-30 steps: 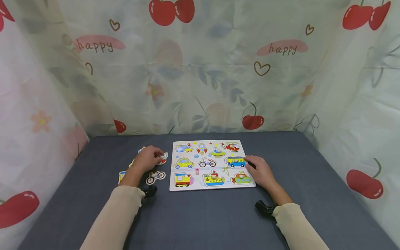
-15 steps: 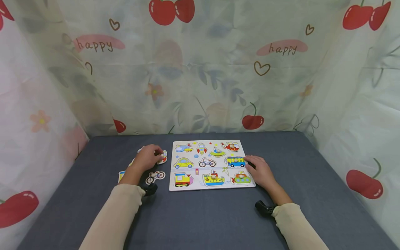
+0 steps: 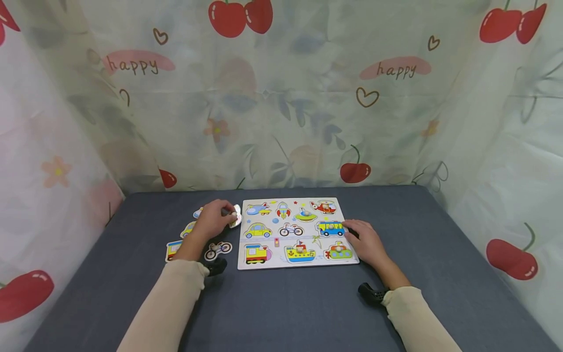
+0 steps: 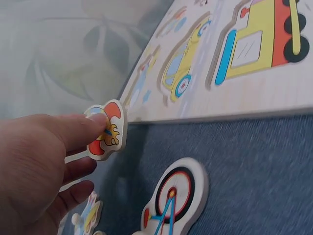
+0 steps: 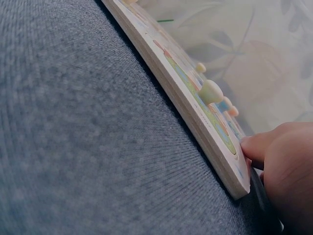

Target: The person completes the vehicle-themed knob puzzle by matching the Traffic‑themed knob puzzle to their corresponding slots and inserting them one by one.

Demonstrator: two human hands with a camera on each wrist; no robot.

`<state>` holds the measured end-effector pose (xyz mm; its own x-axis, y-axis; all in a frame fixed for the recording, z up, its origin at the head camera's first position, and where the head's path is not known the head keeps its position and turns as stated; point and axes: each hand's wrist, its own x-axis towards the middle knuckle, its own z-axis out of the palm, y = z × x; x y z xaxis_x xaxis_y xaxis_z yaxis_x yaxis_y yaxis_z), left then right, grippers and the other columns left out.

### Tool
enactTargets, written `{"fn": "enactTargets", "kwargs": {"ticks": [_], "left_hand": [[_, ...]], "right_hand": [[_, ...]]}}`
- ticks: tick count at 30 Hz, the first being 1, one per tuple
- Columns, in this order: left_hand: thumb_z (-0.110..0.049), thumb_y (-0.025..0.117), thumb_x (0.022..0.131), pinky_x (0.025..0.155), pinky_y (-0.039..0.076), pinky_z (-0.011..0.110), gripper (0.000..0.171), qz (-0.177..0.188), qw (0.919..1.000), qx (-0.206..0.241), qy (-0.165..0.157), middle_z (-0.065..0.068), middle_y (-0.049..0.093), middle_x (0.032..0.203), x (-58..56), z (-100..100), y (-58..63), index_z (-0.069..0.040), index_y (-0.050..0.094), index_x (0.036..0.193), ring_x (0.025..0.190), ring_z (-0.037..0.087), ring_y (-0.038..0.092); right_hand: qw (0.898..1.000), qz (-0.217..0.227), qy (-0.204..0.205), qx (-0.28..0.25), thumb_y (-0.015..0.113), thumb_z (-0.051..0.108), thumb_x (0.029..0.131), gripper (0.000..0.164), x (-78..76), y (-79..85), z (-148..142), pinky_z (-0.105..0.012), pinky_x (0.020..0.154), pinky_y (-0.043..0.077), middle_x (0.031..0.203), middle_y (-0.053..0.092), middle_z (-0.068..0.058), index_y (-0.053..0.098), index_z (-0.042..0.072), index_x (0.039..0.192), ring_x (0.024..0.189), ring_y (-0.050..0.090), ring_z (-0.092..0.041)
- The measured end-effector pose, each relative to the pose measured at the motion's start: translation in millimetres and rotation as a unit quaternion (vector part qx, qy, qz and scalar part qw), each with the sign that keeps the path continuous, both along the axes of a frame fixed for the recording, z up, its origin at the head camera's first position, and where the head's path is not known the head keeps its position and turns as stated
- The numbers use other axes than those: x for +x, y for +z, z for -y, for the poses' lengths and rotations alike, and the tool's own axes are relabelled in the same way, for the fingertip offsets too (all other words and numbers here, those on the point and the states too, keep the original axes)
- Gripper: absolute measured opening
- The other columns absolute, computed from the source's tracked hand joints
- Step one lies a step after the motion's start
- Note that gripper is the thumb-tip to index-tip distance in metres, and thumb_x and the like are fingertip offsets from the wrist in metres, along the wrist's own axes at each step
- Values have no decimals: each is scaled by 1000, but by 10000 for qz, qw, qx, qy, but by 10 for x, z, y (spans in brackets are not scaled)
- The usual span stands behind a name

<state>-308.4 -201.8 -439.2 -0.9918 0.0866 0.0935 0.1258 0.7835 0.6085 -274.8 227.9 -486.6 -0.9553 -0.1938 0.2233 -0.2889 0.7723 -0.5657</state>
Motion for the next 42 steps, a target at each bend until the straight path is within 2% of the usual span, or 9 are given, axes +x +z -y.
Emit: {"fn": "enactTargets", "kwargs": {"ticks": [12,18,25,32,42], "left_hand": [[-16,73,88,68,44,36,18,-633,9938,800,434,9,55,98,34,-221,-66,-8,66,102,83,24,52],[-16,72,89,69,44,35,18,-727,9912,997,473,9,56,101,12,-332,-112,-8,67,104,84,24,53],[-18,73,88,69,42,35,16,-776,9873,1245,612,7,56,97,-8,-555,-170,-10,67,102,83,23,51],[-17,73,88,73,46,34,15,-795,9837,1473,660,6,56,103,-24,-796,-185,-10,67,100,86,22,54],[-17,75,87,72,45,33,14,-865,9831,1474,654,5,57,100,-85,-1016,-223,-10,67,96,83,21,53]], "right_hand": [[10000,11,19,-51,58,14,97,38,8,-2,-3,-58,107,27,138,52,-21,57,1,133,133,35,-40],[10000,11,-19,-41,59,14,97,38,9,-9,3,-58,107,27,137,52,-20,57,1,133,133,36,-39],[10000,-2,-77,-7,59,14,97,39,3,-15,0,-57,107,28,138,52,-20,57,1,134,133,36,-39],[10000,13,-76,-3,58,15,98,39,-6,-20,-18,-57,108,27,138,52,-20,57,1,134,133,36,-39],[10000,-26,-50,9,58,14,98,38,-9,-10,-26,-58,107,28,138,52,-21,58,1,133,133,37,-39]]}}
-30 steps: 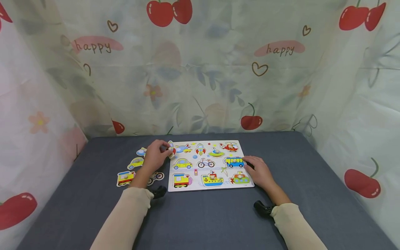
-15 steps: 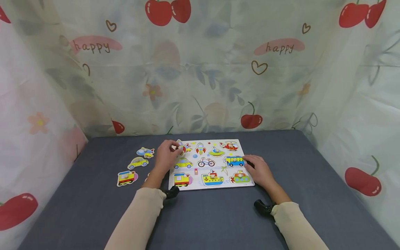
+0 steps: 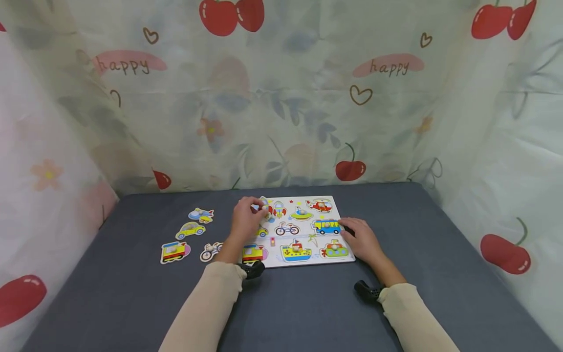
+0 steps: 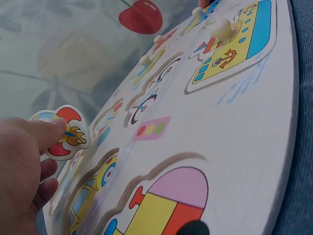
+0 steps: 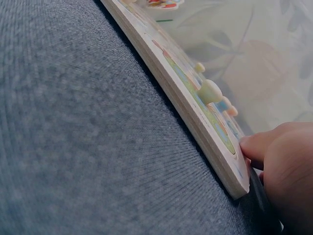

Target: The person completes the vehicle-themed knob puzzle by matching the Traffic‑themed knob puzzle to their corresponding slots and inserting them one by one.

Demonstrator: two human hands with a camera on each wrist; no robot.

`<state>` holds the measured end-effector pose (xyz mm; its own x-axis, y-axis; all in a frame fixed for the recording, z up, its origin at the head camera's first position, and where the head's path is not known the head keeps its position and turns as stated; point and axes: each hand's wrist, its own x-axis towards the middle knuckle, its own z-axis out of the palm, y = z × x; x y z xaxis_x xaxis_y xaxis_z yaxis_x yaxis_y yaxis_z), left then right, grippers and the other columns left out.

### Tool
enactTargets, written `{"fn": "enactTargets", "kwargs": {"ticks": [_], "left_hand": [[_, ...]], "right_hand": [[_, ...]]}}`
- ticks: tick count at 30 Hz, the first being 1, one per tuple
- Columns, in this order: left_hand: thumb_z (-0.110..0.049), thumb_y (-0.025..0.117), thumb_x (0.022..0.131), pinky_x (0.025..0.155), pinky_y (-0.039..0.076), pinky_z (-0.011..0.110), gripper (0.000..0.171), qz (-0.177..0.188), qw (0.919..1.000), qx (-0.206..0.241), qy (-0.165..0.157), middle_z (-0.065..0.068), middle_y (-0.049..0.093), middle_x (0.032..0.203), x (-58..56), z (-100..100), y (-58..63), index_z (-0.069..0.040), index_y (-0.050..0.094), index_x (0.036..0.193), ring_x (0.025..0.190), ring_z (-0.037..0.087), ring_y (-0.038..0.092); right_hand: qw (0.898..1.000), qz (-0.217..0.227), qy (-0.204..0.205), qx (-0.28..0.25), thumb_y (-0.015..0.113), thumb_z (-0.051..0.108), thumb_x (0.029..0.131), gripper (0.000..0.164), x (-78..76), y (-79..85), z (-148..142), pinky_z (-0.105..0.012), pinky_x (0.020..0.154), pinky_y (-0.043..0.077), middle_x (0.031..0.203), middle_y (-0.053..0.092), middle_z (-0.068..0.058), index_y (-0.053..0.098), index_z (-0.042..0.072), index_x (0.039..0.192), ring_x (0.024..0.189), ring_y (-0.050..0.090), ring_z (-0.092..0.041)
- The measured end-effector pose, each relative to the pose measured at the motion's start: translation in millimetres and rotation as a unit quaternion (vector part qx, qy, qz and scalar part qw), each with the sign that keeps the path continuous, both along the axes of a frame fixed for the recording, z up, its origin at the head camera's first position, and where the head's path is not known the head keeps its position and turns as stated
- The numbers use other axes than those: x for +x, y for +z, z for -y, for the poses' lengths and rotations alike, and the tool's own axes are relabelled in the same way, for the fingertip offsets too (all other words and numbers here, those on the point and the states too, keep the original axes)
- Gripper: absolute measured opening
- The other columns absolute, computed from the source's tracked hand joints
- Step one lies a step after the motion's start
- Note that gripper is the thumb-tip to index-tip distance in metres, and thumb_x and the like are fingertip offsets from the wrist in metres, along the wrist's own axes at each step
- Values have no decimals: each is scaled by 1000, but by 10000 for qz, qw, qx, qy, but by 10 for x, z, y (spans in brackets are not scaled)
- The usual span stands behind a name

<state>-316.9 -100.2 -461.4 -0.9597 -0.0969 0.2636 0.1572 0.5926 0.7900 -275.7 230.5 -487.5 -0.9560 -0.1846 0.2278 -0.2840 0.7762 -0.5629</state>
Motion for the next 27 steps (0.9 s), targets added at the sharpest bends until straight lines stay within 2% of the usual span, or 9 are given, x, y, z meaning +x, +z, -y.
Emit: {"fn": "enactTargets", "kwargs": {"ticks": [8,15,21,27], "left_hand": [[-15,75,86,72,47,33,14,-76,9999,-57,-72,7,57,100,-48,-130,-23,-9,68,95,82,20,55],[-20,75,86,75,45,34,14,47,9998,-159,126,5,55,107,-80,-248,-34,-12,66,94,83,20,54],[-22,73,88,76,45,33,14,84,9991,-321,264,1,52,113,-92,-279,-53,-14,64,95,85,18,55],[-21,73,89,74,45,32,14,65,9992,-339,180,0,50,113,-93,-303,-46,-14,63,95,83,17,54]], "right_hand": [[10000,-79,-36,1,58,14,97,37,5,-8,-24,-57,107,28,137,53,-21,58,1,132,132,38,-39],[10000,11,-46,-23,58,15,97,38,12,-8,-10,-57,107,28,138,52,-20,58,2,133,132,37,-38],[10000,44,-55,1,58,15,98,38,-1,-6,14,-57,107,28,138,52,-20,58,2,133,133,37,-38],[10000,5,-75,9,59,14,97,38,4,2,21,-57,107,28,137,52,-20,58,1,133,133,37,-38]]}}
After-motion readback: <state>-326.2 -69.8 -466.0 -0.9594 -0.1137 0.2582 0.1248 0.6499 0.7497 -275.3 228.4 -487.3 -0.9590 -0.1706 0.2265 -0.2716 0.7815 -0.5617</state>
